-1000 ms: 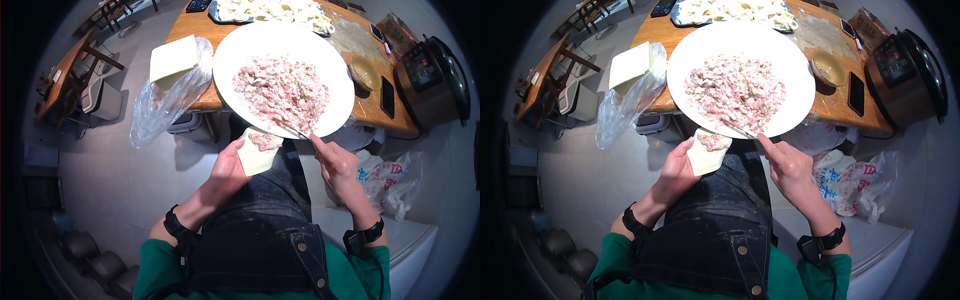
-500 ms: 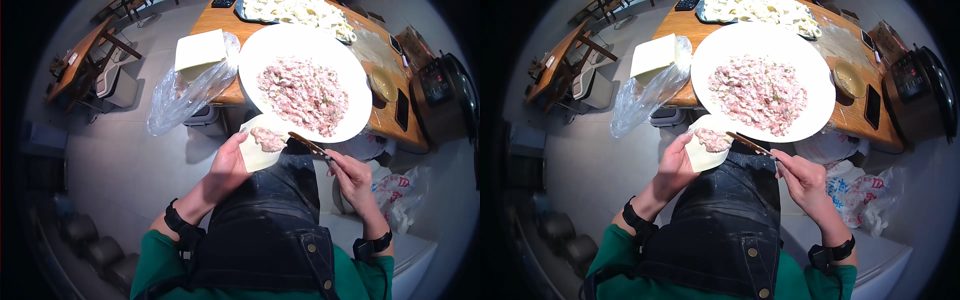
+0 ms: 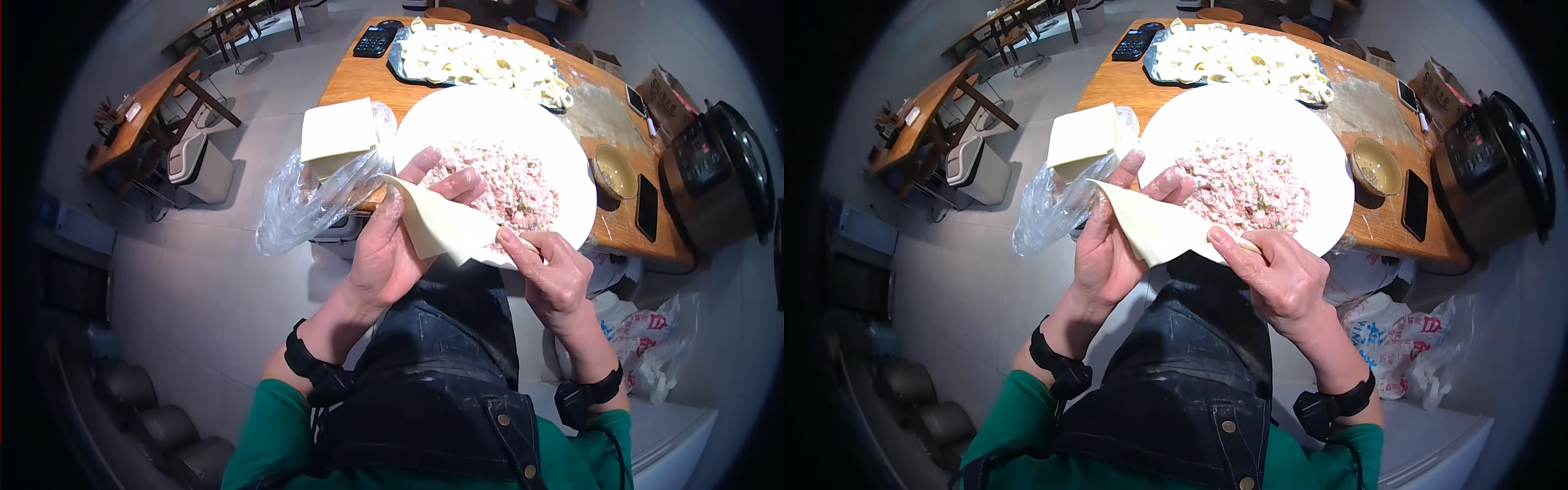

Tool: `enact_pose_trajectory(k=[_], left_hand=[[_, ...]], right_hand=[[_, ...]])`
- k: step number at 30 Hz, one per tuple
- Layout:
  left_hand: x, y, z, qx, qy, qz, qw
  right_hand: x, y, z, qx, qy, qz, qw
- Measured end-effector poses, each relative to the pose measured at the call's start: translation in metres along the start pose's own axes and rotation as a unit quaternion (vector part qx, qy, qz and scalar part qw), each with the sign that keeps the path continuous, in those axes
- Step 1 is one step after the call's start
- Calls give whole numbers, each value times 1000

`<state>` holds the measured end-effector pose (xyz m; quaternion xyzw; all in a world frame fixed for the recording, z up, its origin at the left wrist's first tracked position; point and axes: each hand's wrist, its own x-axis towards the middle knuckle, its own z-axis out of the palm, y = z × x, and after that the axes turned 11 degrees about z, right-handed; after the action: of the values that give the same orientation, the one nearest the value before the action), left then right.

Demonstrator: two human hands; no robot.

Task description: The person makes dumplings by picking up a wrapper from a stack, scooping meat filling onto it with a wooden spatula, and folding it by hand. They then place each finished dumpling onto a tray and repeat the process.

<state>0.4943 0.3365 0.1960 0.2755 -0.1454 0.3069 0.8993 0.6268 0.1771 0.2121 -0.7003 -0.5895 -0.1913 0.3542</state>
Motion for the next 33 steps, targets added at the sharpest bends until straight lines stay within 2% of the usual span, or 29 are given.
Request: enact_pose_trajectory(k=[2,7,9,10,12,13,15,17,19,21,22,23,24,27,29,30,31,33], left_hand=[[-1,-2,7,20,83,0,996],[-10,-11,2,51,35,40,997],[-10,-14,6,176,56,44,982],[-10,-16,5,175,56,43,982],[-10,-19,-2,157,108,20,981],[-10,-21,-6,155,106,18,982],[-7,-23,-15,148,190,5,971],[-4,-20,-20,193,234,9,953],[-3,-15,-28,212,257,-9,943],[-5,-15,-36,177,225,-35,958],[-5,-17,-36,169,229,-44,957],[-5,-20,-35,169,224,-48,958],[-6,-22,-35,188,211,-62,957],[-3,-29,-34,216,199,-68,954],[-5,-30,-32,258,204,-105,939],[-5,-30,-32,274,191,-106,937],[-5,-30,-32,291,178,-107,934],[-9,-27,-34,332,174,-99,922]], right_hand=[[1,2,1,-8,12,-6,1000],[-5,1,6,-15,8,-2,1000],[-12,0,9,-34,-16,4,999],[-16,0,10,-30,-32,16,999],[-26,3,14,5,-37,44,998],[-30,4,14,42,-42,72,996],[-34,13,1,59,-47,99,992],[-37,31,-25,22,-120,120,985],[-43,67,-48,-41,-89,164,982],[-35,99,-68,-76,-8,285,956],[-35,128,-78,-145,21,255,956],[-29,145,-88,-229,-1,290,929],[-29,172,-91,-304,-16,267,914],[-21,214,-90,-363,-113,260,888],[-15,212,-86,-329,-110,278,896],[-10,198,-80,-276,-21,295,914],[-4,183,-77,-132,-1,390,911],[1,162,-66,41,-28,444,894]])
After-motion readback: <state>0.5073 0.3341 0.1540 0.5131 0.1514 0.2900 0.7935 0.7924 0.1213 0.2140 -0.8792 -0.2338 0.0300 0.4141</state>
